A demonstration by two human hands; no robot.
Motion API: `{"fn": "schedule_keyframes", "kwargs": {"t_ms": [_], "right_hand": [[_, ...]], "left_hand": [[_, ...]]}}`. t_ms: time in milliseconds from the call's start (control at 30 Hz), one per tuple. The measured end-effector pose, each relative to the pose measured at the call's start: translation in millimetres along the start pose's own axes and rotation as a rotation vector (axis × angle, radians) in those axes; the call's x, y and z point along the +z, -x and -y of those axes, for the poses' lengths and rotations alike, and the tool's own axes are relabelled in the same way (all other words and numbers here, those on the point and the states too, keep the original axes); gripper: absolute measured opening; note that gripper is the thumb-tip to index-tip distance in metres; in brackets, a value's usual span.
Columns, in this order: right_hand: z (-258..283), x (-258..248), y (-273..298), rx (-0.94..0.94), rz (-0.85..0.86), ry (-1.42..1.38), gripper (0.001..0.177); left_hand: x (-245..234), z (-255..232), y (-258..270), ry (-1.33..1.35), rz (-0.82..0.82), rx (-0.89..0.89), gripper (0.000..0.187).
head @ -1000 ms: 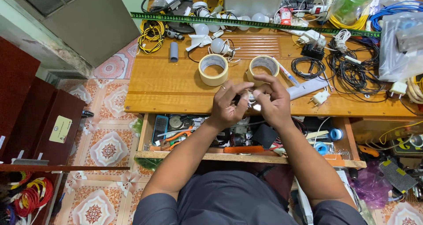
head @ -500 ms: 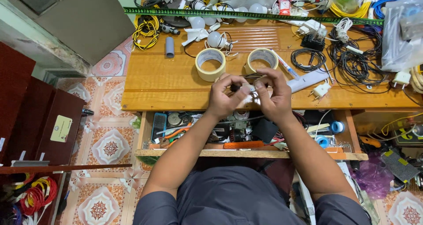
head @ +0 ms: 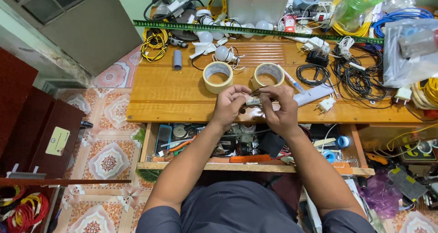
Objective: Coiling a black electrical wire, writing a label on white tape, and securing the wire coil with the tape on a workbench.
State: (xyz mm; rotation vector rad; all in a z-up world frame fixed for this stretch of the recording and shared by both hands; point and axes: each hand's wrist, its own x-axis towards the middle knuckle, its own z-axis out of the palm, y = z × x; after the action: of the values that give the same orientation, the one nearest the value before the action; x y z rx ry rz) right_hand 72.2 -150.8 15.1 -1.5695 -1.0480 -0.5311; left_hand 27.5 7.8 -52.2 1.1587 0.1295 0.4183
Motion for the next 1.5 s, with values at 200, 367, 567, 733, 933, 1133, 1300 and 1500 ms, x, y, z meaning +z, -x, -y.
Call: {"fn": "schedule_keyframes", "kwargs": {"t_ms": [200, 367, 567, 733, 933, 1133, 1300, 1500], "right_hand": [[-2, -6, 3, 0.111, -0.017, -0.079, 0.018], [-16, -1, 14, 0.076, -0.042, 0.033, 0.017], [-9, -1, 8, -0.005, -0.035, 0.165, 0.015], [-7, -1, 2, -0.050, 0.011, 0.194, 0.009], [-17, 0, 2, -0.096, 0.148, 0.148, 0.012], [-42, -1, 15, -0.110, 0.281, 0.237, 0.020], [-41, -6, 13, -0.155, 0.280, 0.396, 0.025], [-49, 0, 22, -0.082, 0.185, 0.390, 0.029]], "left_hand": [[10, -48, 15, -0.469, 0.127, 0.473, 0.022], [11, -31, 12, -0.722, 0.079, 0.759, 0.021], [4, -23, 4, -0.793, 0.030, 0.685, 0.018], [0, -25, 0, -0.753, 0.108, 0.566, 0.025], [-3, -26, -1, -0.764, 0.040, 0.767, 0.026], [1, -33, 3, -0.823, -0.034, 0.954, 0.030], [7, -40, 5, -0.742, 0.002, 0.872, 0.034], [3, -34, 5, -0.305, 0.299, 0.266, 0.020]]}}
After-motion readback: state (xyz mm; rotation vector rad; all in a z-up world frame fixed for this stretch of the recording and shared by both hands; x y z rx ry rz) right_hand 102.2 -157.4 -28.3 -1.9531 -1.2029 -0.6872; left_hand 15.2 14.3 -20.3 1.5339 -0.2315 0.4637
